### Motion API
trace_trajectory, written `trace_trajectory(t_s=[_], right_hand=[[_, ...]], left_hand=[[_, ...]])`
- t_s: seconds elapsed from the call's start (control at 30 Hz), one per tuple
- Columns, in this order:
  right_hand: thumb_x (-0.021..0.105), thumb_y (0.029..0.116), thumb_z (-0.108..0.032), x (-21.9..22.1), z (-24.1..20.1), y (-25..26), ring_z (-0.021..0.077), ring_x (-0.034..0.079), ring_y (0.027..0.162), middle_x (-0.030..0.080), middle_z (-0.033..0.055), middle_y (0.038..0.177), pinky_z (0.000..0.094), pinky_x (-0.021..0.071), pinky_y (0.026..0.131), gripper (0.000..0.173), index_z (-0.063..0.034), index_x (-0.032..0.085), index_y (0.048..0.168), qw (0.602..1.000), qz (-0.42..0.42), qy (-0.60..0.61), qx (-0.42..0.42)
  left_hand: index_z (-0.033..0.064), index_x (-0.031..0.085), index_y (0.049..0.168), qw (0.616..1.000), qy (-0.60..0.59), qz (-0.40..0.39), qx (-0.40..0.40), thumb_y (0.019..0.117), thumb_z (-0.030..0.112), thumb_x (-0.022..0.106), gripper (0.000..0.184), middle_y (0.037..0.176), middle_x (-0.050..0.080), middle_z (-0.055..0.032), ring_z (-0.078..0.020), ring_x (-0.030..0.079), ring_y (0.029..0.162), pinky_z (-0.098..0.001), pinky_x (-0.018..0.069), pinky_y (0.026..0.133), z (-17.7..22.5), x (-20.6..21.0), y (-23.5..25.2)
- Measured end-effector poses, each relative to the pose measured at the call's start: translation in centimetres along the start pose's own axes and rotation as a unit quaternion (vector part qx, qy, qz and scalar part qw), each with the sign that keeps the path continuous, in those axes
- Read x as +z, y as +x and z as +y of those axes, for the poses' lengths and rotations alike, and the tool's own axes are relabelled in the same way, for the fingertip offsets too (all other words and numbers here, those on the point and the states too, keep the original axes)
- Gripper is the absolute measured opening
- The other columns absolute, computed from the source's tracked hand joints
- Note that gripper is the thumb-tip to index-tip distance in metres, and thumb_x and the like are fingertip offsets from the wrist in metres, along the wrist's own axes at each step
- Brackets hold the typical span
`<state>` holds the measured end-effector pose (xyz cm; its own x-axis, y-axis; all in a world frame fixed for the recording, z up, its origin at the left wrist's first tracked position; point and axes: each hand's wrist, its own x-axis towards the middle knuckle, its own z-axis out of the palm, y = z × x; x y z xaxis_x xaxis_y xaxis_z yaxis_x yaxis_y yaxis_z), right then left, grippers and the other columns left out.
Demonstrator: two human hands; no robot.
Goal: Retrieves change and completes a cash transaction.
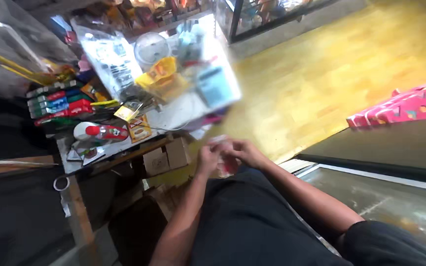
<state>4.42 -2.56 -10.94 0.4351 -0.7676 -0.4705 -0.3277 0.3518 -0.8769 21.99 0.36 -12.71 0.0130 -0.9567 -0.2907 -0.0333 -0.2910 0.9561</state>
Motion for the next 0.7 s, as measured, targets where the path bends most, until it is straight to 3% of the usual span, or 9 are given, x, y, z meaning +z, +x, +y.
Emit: trace_trajectory(t_s=[0.1, 0.2, 0.23, 0.33, 0.47, 0.53, 0.7], right_hand=[[0.058, 0.1035, -0.011, -7.8, -0.3, -0.5, 0.0098, 0.070, 0.079, 0.073, 0.0048, 0.088, 0.0316, 0.0603, 0.079, 0.018, 0.0017, 0.070, 0.107, 0.991, 0.043, 0.123, -0.034], [0.055, 0.1041, -0.014, -15.1, 0.0, -1.6, 0.0100, 0.068, 0.069, 0.071, 0.0028, 0.078, 0.0313, 0.0605, 0.068, 0.021, -0.0012, 0.071, 0.099, 0.974, 0.096, 0.195, -0.060], [0.056, 0.1034, -0.015, -17.5, -0.1, -1.9, 0.0112, 0.068, 0.072, 0.072, 0.0036, 0.081, 0.0328, 0.0608, 0.070, 0.021, -0.0009, 0.071, 0.101, 0.969, 0.112, 0.207, -0.067], [0.061, 0.1009, -0.016, -23.2, -0.8, -3.5, 0.0148, 0.070, 0.078, 0.073, 0.0072, 0.089, 0.0360, 0.0617, 0.074, 0.019, -0.0008, 0.070, 0.107, 0.953, 0.163, 0.243, -0.080], [0.057, 0.1031, -0.014, -28.8, 0.0, -5.1, 0.0108, 0.067, 0.067, 0.072, 0.0056, 0.082, 0.0303, 0.0603, 0.065, 0.016, -0.0036, 0.070, 0.104, 0.923, 0.234, 0.298, -0.074], [0.056, 0.1043, -0.014, -31.4, 1.3, -5.3, 0.0124, 0.068, 0.069, 0.072, 0.0067, 0.085, 0.0322, 0.0609, 0.067, 0.018, -0.0027, 0.069, 0.108, 0.901, 0.272, 0.333, -0.059], [0.054, 0.1059, -0.013, -39.5, 3.6, -5.3, 0.0153, 0.070, 0.076, 0.073, 0.0089, 0.090, 0.0352, 0.0608, 0.072, 0.020, -0.0003, 0.066, 0.115, 0.846, 0.337, 0.413, -0.021]], left_hand=[[-0.0003, 0.068, 0.116, 0.999, -0.018, -0.048, 0.004, 0.1020, 0.011, 0.059, 0.020, 0.101, 0.073, -0.0091, -0.0147, 0.070, 0.090, -0.0366, 0.0601, 0.084, 3.5, 5.6, 4.3], [0.0038, 0.070, 0.107, 0.997, -0.005, -0.080, 0.016, 0.1034, 0.016, 0.060, 0.016, 0.083, 0.071, -0.0055, -0.0128, 0.066, 0.066, -0.0326, 0.0591, 0.060, 6.5, 10.8, 7.8], [0.0048, 0.069, 0.105, 0.996, -0.009, -0.079, 0.034, 0.1021, 0.015, 0.063, 0.013, 0.082, 0.071, -0.0038, -0.0112, 0.066, 0.064, -0.0301, 0.0589, 0.058, 7.8, 12.8, 8.9], [0.0060, 0.067, 0.113, 0.994, -0.051, -0.084, 0.047, 0.0967, 0.009, 0.069, 0.017, 0.095, 0.074, -0.0026, -0.0118, 0.071, 0.082, -0.0321, 0.0627, 0.074, 10.8, 18.4, 12.0], [0.0088, 0.065, 0.112, 0.994, -0.037, -0.097, 0.013, 0.0904, 0.011, 0.077, 0.025, 0.092, 0.073, 0.0010, -0.0086, 0.071, 0.080, -0.0296, 0.0621, 0.072, 12.8, 25.3, 16.2], [0.0075, 0.064, 0.115, 0.991, -0.025, -0.132, -0.005, 0.0901, 0.012, 0.078, 0.029, 0.094, 0.074, -0.0008, -0.0105, 0.071, 0.082, -0.0319, 0.0627, 0.075, 13.3, 28.5, 18.6], [0.0071, 0.064, 0.109, 0.974, 0.013, -0.225, -0.031, 0.0906, 0.010, 0.077, 0.023, 0.083, 0.073, -0.0006, -0.0087, 0.069, 0.068, -0.0284, 0.0610, 0.062, 15.6, 38.6, 25.3]])
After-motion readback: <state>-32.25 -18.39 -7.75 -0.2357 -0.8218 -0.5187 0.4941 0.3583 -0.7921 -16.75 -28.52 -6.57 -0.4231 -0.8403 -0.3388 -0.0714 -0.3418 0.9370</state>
